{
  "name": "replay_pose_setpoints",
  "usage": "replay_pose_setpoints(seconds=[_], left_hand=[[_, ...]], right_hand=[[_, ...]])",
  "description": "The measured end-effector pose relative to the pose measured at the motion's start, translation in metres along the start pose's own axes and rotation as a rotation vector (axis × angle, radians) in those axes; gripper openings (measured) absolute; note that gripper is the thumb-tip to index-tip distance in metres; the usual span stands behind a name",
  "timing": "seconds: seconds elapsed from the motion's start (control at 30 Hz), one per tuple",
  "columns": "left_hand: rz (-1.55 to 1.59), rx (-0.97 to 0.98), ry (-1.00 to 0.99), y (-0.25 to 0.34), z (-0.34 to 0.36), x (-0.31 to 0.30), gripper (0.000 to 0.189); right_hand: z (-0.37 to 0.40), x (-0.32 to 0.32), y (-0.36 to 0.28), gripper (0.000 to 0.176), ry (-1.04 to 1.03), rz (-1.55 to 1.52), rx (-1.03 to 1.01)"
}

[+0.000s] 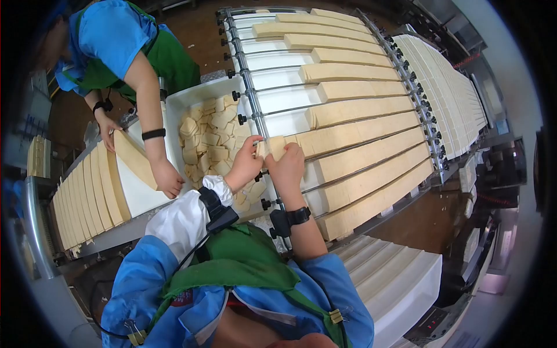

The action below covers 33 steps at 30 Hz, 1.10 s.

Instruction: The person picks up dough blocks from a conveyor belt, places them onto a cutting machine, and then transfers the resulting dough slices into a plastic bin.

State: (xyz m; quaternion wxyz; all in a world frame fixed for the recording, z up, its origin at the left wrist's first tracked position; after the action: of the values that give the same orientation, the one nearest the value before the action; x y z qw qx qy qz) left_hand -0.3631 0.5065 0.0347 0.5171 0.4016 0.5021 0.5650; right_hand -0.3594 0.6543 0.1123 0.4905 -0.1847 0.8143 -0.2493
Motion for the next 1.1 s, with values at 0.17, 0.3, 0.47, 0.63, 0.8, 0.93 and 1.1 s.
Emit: replay_pose_setpoints(seconds=[0.17,0.3,0.47,0.63,0.8,0.93,1.1], left_hand=[[-0.002,-0.011,0.015,0.03,0.01,-0.02,0.067],[-0.159,0.093,0.144,0.025,0.021,-0.096,0.073],[-0.121,0.079,0.341,-0.03,0.031,-0.196,0.073],[-0.039,-0.102,0.255,-0.037,0.059,-0.182,0.063],[-0.039,-0.088,0.253,-0.035,0.061,-0.182,0.058],[-0.043,-0.091,0.239,-0.03,0.064,-0.19,0.057],[0.005,-0.133,0.299,-0.042,0.08,-0.234,0.056]], right_hand=[[-0.008,0.018,0.036,0.058,-0.049,-0.102,0.065],[0.009,-0.038,0.047,0.062,-0.014,-0.167,0.081],[0.039,-0.075,0.081,0.051,0.077,0.112,0.0],[0.043,-0.043,0.094,0.058,0.0,0.263,0.058],[0.033,-0.044,0.074,0.103,-0.054,0.497,-0.009],[0.013,-0.036,0.12,0.104,-0.041,0.707,0.077],[0.012,-0.036,0.126,0.105,-0.071,0.717,0.103]])
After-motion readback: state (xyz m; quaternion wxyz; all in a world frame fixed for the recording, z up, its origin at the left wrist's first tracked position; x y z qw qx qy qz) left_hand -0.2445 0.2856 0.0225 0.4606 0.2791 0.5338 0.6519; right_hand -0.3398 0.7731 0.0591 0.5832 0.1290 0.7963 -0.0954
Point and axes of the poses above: each hand's wrist, its own z-axis away from the middle knuckle, its own x-axis out of the palm, y = z × x, the point moved 10 cm from there along -z, towards the middle knuckle, and after that the axes turned 12 degrees about y, right-handed, at the moved point
